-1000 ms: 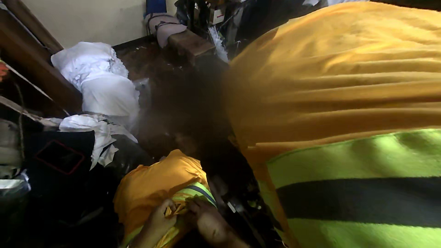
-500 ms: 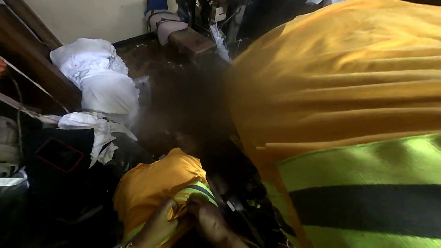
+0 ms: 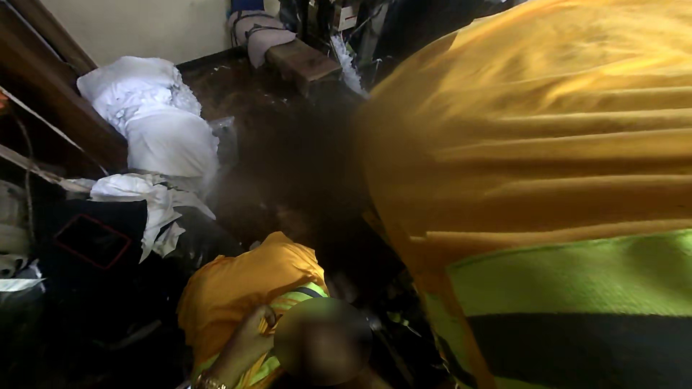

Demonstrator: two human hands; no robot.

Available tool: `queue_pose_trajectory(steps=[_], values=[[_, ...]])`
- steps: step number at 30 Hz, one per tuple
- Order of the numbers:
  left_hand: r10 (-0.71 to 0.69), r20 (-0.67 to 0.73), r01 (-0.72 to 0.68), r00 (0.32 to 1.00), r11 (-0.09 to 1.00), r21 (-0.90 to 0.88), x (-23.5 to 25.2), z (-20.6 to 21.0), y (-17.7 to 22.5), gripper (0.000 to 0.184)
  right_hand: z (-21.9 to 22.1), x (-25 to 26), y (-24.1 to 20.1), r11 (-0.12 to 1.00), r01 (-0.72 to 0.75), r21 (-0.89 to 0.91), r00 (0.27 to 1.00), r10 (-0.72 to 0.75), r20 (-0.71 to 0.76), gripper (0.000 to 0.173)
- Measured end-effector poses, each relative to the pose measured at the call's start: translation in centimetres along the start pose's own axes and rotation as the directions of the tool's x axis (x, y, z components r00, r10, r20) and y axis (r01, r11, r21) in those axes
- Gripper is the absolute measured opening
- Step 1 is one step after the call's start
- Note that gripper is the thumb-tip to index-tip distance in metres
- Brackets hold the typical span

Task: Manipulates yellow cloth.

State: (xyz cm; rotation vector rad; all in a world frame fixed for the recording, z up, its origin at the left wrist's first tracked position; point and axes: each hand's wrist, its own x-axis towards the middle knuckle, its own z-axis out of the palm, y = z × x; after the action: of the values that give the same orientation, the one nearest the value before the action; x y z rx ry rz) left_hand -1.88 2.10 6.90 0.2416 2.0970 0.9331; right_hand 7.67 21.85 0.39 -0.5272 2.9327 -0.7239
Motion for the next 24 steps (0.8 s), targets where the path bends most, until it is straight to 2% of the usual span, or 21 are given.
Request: queue_pose_trajectory(steps=[3, 6, 7, 8, 10, 12, 17, 20, 22, 24], values=[[-0.010, 0.028, 0.008, 1.000, 0.998, 0.059, -0.1, 0.1, 0.1, 0.035, -0.5, 0.4, -0.3, 0.994, -0.087, 0.061, 0.996, 0.085, 0.039, 0.020], [0.095, 0.101, -0.116, 0.990, 0.966, 0.230, 0.8, 1.2, -1.6, 0.052, -0.6, 0.6, -0.8, 0.957, -0.231, 0.177, 0.973, 0.224, 0.059, 0.026], [0.116, 0.100, -0.139, 0.988, 0.957, 0.257, 1.0, 1.5, -1.7, 0.051, -0.5, 0.5, -1.0, 0.951, -0.247, 0.183, 0.969, 0.243, 0.046, 0.026], [0.106, 0.093, -0.126, 0.990, 0.959, 0.252, 1.0, 1.6, -1.7, 0.049, -0.3, 0.4, -1.0, 0.964, -0.214, 0.158, 0.976, 0.216, 0.004, 0.024], [0.060, 0.057, -0.070, 0.997, 0.981, 0.179, 1.3, 1.4, -2.1, 0.044, 0.2, 0.1, -0.6, 0.998, -0.043, 0.037, 0.995, 0.046, -0.088, 0.019], [0.050, 0.057, -0.056, 0.997, 0.993, 0.107, 1.7, 1.0, -2.3, 0.038, 0.7, -0.2, 0.2, 0.995, 0.088, -0.048, 0.994, -0.091, -0.065, 0.023], [0.041, 0.054, -0.045, 0.998, 0.995, 0.088, 1.6, 0.8, -2.0, 0.037, 1.1, 0.1, 0.5, 0.985, 0.132, -0.112, 0.988, -0.140, -0.068, 0.018], [0.059, 0.062, -0.066, 0.996, 0.992, 0.106, 1.3, 0.8, -1.9, 0.038, 0.6, 0.1, 0.0, 0.995, 0.040, -0.087, 0.996, -0.047, -0.082, 0.018], [0.062, 0.113, -0.083, 0.992, 0.978, 0.192, 0.9, 1.0, -1.2, 0.049, 0.0, 0.3, -0.5, 0.994, -0.083, -0.076, 0.989, 0.073, -0.129, 0.021], [0.070, 0.133, -0.105, 0.989, 0.952, 0.286, 0.8, 1.4, -0.9, 0.052, 0.0, 0.3, -0.8, 0.986, -0.163, -0.024, 0.982, 0.160, -0.097, 0.024]])
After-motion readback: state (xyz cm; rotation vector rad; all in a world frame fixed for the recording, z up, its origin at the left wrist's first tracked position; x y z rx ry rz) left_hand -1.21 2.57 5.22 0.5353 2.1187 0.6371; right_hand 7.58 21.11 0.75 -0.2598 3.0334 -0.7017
